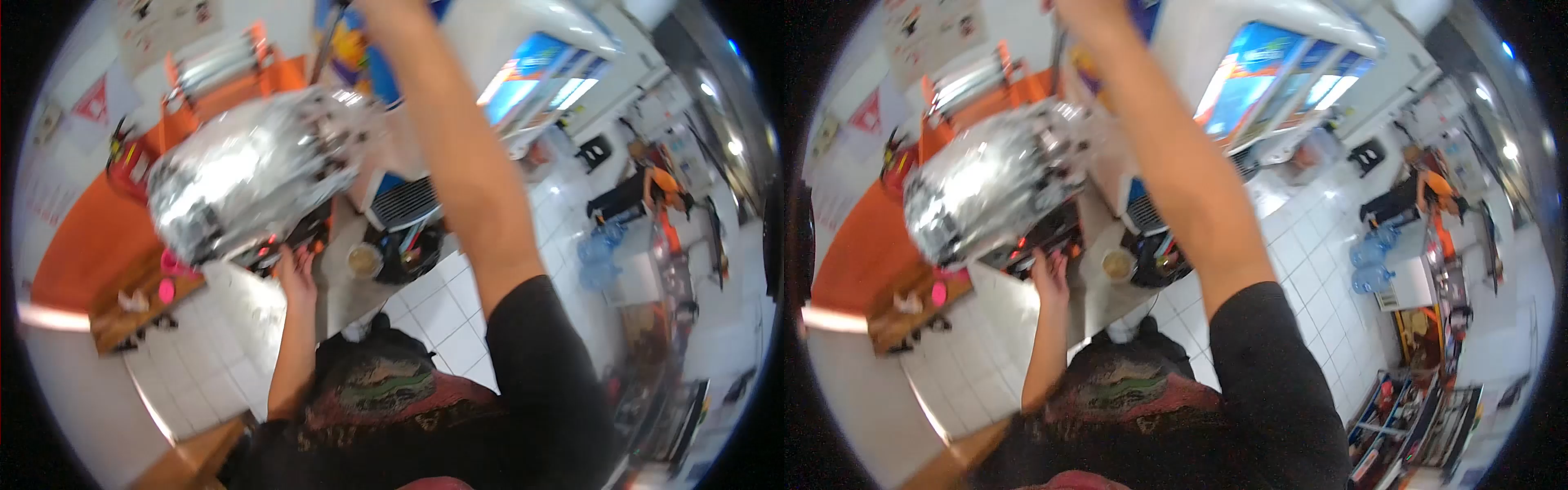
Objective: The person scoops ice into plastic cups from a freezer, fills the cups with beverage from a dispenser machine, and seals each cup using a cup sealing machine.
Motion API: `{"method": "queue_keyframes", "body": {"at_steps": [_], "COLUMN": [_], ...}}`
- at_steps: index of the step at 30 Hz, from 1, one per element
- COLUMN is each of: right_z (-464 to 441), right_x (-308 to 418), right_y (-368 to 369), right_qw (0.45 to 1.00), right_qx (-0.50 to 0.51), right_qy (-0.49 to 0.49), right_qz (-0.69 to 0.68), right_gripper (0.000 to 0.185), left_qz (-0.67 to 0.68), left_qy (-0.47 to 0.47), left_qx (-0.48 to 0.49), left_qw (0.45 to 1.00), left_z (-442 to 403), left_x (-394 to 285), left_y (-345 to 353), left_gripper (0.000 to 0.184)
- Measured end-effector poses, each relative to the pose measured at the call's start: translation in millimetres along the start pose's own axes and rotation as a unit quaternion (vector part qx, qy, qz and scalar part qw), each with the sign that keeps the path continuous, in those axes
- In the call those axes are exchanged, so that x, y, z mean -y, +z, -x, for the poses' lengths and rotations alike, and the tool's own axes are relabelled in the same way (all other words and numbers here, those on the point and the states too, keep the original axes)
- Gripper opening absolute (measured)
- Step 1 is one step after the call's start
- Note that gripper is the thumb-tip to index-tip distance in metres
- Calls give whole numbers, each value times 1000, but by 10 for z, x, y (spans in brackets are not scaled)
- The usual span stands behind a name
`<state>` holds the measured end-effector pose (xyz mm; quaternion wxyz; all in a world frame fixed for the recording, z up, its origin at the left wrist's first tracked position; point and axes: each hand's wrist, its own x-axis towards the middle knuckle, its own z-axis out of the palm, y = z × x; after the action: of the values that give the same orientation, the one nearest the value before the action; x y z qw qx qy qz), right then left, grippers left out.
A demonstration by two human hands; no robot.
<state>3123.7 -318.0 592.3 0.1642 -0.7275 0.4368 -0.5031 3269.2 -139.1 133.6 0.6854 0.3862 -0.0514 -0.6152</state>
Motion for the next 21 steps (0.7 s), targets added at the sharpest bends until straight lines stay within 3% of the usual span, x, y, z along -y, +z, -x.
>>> {"method": "queue_keyframes", "body": {"at_steps": [3, 7, 15, 21], "right_z": [300, 315, 92, 654], "right_x": [-64, -43, -18, 98], "right_y": [75, 113, 210, 2], "right_qw": [969, 937, 948, 956], "right_qx": [-70, -75, -100, -90], "right_qy": [-75, -43, -39, -21], "right_qz": [-224, -339, -301, -280], "right_gripper": [32, 34, 36, 35], "left_qz": [-9, -12, -38, -31], "left_qy": [2, 16, 20, 33], "left_qx": [-31, -24, -82, -73], "left_qw": [999, 1000, 996, 996], "left_z": [-10, -6, 66, 68], "left_x": [42, 44, -2, 15], "left_y": [-15, -18, 139, 65], "left_gripper": [50, 48, 47, 49]}}
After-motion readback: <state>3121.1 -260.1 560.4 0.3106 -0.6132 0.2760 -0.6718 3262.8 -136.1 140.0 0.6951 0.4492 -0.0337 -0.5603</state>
